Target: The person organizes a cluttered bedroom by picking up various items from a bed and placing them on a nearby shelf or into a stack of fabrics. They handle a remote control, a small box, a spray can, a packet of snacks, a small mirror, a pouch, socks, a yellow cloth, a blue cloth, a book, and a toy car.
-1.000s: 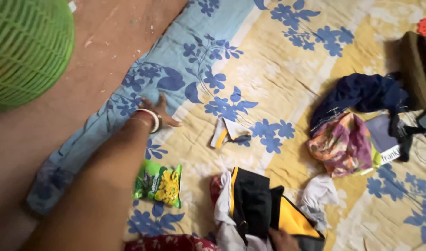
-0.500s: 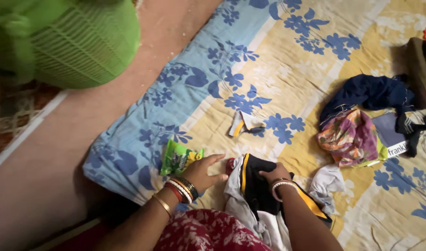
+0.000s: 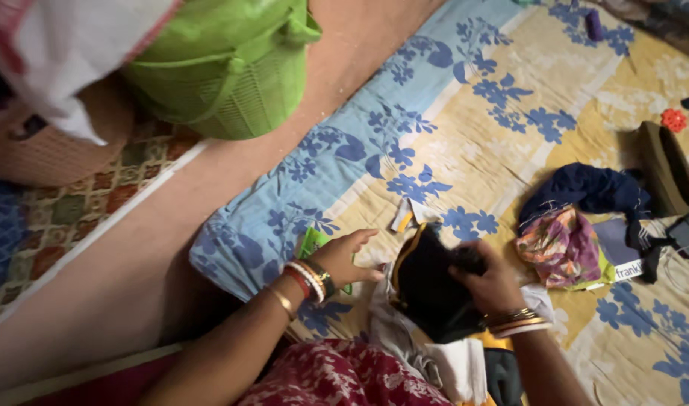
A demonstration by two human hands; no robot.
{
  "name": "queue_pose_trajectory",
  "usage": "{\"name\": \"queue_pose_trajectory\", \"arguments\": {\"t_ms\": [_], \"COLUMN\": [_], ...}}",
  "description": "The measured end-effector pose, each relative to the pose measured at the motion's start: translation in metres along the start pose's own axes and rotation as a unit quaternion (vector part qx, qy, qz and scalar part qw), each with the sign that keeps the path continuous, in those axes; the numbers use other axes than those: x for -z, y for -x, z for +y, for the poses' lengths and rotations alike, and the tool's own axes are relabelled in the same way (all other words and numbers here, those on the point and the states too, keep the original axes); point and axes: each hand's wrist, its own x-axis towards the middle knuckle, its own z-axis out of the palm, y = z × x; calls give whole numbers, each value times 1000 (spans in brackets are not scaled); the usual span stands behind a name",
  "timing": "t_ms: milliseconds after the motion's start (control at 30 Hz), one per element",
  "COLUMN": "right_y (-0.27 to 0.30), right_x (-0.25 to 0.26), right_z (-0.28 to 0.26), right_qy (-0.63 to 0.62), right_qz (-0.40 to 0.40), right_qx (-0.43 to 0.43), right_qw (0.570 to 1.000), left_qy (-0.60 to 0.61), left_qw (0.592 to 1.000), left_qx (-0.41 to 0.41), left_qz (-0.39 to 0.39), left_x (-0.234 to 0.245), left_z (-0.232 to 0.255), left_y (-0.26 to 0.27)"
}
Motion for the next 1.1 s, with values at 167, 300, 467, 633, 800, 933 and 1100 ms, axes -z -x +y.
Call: {"name": "queue_pose_trajectory", "arguments": {"t_ms": [167,300,467,633,800,933,1100], "right_y": [6,15,17,30,57,68,82], "right_x": [38,43,46,43,26,22,20], "right_z": [-146,-215,-258,-294,-335,-364,-383], "right_qy": [-113,-104,-129,-25,28,129,149], "right_qz": [-87,-124,-174,-114,-121,-121,-90], "right_qx": [47,161,249,267,227,233,294], "right_qw": [989,974,944,957,966,956,940], "left_qy": [-13,76,216,280,157,168,-76], "left_qw": [983,981,952,929,931,927,971], "left_qx": [-178,-172,-214,-236,-298,-307,-193], "left_qz": [42,41,18,51,141,134,121], "left_x": [33,60,98,130,142,155,164], "left_z": [75,121,136,137,157,173,142], "left_y": [11,29,51,79,113,148,183]}}
